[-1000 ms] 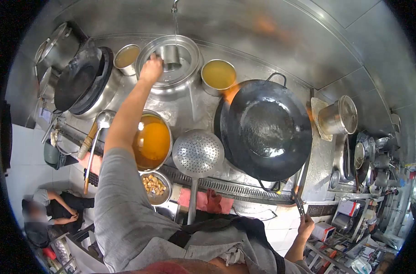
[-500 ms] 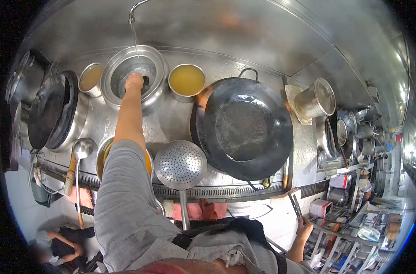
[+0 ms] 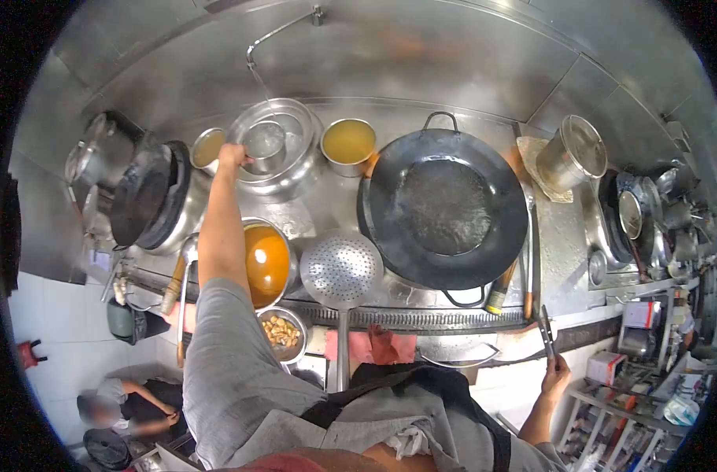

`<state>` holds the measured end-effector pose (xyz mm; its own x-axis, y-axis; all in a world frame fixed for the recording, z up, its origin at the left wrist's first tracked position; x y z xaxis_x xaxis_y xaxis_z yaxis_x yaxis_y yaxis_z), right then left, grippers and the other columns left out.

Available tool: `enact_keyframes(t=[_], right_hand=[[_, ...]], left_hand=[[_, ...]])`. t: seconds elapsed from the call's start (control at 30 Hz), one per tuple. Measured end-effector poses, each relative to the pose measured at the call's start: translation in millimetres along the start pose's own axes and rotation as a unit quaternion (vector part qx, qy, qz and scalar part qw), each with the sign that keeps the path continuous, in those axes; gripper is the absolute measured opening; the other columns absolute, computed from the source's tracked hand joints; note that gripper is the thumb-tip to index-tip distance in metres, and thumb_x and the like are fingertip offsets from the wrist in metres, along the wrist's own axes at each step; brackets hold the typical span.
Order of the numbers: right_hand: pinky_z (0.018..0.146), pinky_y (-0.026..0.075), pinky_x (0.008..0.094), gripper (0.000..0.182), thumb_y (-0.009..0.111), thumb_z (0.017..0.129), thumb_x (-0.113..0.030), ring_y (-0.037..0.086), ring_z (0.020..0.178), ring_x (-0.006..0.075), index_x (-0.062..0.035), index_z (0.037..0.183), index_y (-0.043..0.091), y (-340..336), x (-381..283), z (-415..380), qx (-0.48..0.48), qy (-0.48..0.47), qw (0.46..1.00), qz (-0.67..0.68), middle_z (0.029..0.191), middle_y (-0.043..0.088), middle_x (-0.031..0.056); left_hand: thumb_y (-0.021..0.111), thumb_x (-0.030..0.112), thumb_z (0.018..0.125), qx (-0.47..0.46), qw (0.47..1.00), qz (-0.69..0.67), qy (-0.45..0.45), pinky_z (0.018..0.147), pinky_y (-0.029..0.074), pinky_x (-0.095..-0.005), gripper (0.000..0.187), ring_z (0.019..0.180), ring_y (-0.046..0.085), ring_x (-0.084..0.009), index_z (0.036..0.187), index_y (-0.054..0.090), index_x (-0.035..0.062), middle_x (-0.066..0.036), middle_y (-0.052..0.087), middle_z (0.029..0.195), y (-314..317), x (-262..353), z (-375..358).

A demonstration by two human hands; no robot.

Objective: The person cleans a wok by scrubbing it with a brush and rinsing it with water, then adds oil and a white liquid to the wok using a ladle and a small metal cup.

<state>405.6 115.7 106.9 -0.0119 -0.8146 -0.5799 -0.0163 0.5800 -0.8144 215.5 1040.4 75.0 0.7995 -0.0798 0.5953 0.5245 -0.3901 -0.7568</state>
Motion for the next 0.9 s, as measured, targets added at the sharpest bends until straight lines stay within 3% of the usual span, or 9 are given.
enact_keyframes(t=[0.07,0.1,0.13,0.2,0.4,0.5,0.67,0.8,0.9], right_hand=[[0.05,0.036,0.0275,0.026,0.059,0.083,-0.016,0.044,0.058,0.0099,0.0085,0.092,0.061,0.6,3.1,7.7,0.01,-0.023,1.0,0.017,0.06,0.051,0.0035],[0.05,0.036,0.0279,0.025,0.058,0.082,-0.015,0.043,0.057,0.0106,0.0085,0.091,0.061,-2.0,-13.6,7.3,0.022,-0.061,0.998,0.004,0.06,0.051,0.0048],[0.07,0.046,0.0327,0.032,0.058,0.083,-0.022,0.06,0.076,0.0201,0.0064,0.095,0.062,-2.0,2.5,18.2,-0.017,-0.026,1.0,-0.003,0.081,0.065,0.0165],[0.075,0.046,0.0314,0.034,0.058,0.083,-0.021,0.061,0.081,0.0214,0.008,0.099,0.061,-4.9,-1.4,29.6,-0.039,-0.035,0.999,0.0,0.085,0.065,0.0187],[0.068,0.046,0.0291,0.033,0.063,0.081,-0.021,0.059,0.073,0.0185,0.0044,0.102,0.062,-8.4,37.8,79.4,-0.035,-0.126,0.986,0.1,0.084,0.065,0.0163],[0.066,0.045,0.0275,0.028,0.065,0.079,-0.016,0.058,0.071,0.0169,0.0037,0.099,0.063,-24.3,47.4,103.9,-0.086,-0.079,0.977,0.181,0.081,0.064,0.0154],[0.062,0.043,0.0259,0.024,0.064,0.078,-0.009,0.055,0.067,0.0151,0.0043,0.098,0.063,-69.7,38.9,128.3,-0.072,-0.15,0.95,0.263,0.076,0.062,0.0122],[0.056,0.039,0.0253,0.023,0.065,0.076,-0.008,0.051,0.06,0.0157,0.0048,0.095,0.063,-94.2,26.4,146.8,-0.076,-0.222,0.929,0.286,0.069,0.057,0.0112],[0.058,0.044,0.0307,0.022,0.064,0.077,-0.012,0.057,0.062,0.0243,0.0034,0.092,0.064,-83.6,29.2,172.9,-0.081,-0.232,0.939,0.239,0.071,0.059,0.0151]], left_hand=[[0.051,0.003,0.073,0.006,0.954,-0.293,0.058,0.044,0.043,-0.0289,0.011,0.039,0.047,-0.0171,0.072,0.056,-0.0073,-0.01,0.053,0.053,-7.7,7.0,-48.0],[0.052,-0.001,0.072,-0.009,0.954,-0.296,0.053,0.044,0.043,-0.0273,0.005,0.041,0.048,-0.0164,0.075,0.054,-0.0049,-0.008,0.051,0.056,-17.2,17.4,-73.7],[0.052,-0.001,0.072,-0.009,0.957,-0.285,0.055,0.044,0.043,-0.0273,0.005,0.041,0.048,-0.0164,0.075,0.054,-0.0049,-0.008,0.051,0.056,-28.5,29.0,-99.1],[0.05,-0.003,0.073,-0.055,0.958,-0.277,0.053,0.042,0.04,-0.0269,0.004,0.044,0.049,-0.0152,0.075,0.054,-0.0036,-0.01,0.053,0.062,-32.5,47.5,-149.6],[0.051,-0.001,0.073,-0.125,0.955,-0.256,0.079,0.037,0.031,-0.0212,0.003,0.04,0.041,-0.0095,0.071,0.053,0.0002,-0.007,0.053,0.062,5.5,128.2,-305.6],[0.052,-0.001,0.072,-0.17,0.95,-0.251,0.078,0.037,0.034,-0.0195,0.003,0.039,0.041,-0.0103,0.07,0.052,0.0014,-0.005,0.052,0.059,54.4,172.0,-376.1],[0.055,0.0,0.071,-0.287,0.922,-0.24,0.101,0.039,0.037,-0.0194,0.003,0.048,0.053,-0.0128,0.073,0.053,0.0019,-0.006,0.054,0.063,179.0,258.5,-480.0],[0.057,-0.003,0.07,-0.331,0.903,-0.261,0.086,0.052,0.053,-0.0282,0.016,0.062,0.059,-0.0193,0.085,0.053,-0.0024,-0.009,0.055,0.074,304.3,322.2,-548.9],[0.056,-0.003,0.071,-0.399,0.874,-0.248,0.122,0.054,0.053,-0.0316,0.009,0.064,0.06,-0.0219,0.08,0.052,-0.0034,-0.012,0.055,0.073,419.1,331.6,-543.0]])
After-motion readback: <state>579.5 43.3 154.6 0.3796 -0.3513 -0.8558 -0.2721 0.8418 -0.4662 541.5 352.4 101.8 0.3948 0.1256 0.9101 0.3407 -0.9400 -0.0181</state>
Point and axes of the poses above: each hand's wrist, its own z-axis towards the middle knuckle, its own y-axis out of the palm, x = y × z, the point moved 2 cm from there along z, towards the middle knuckle
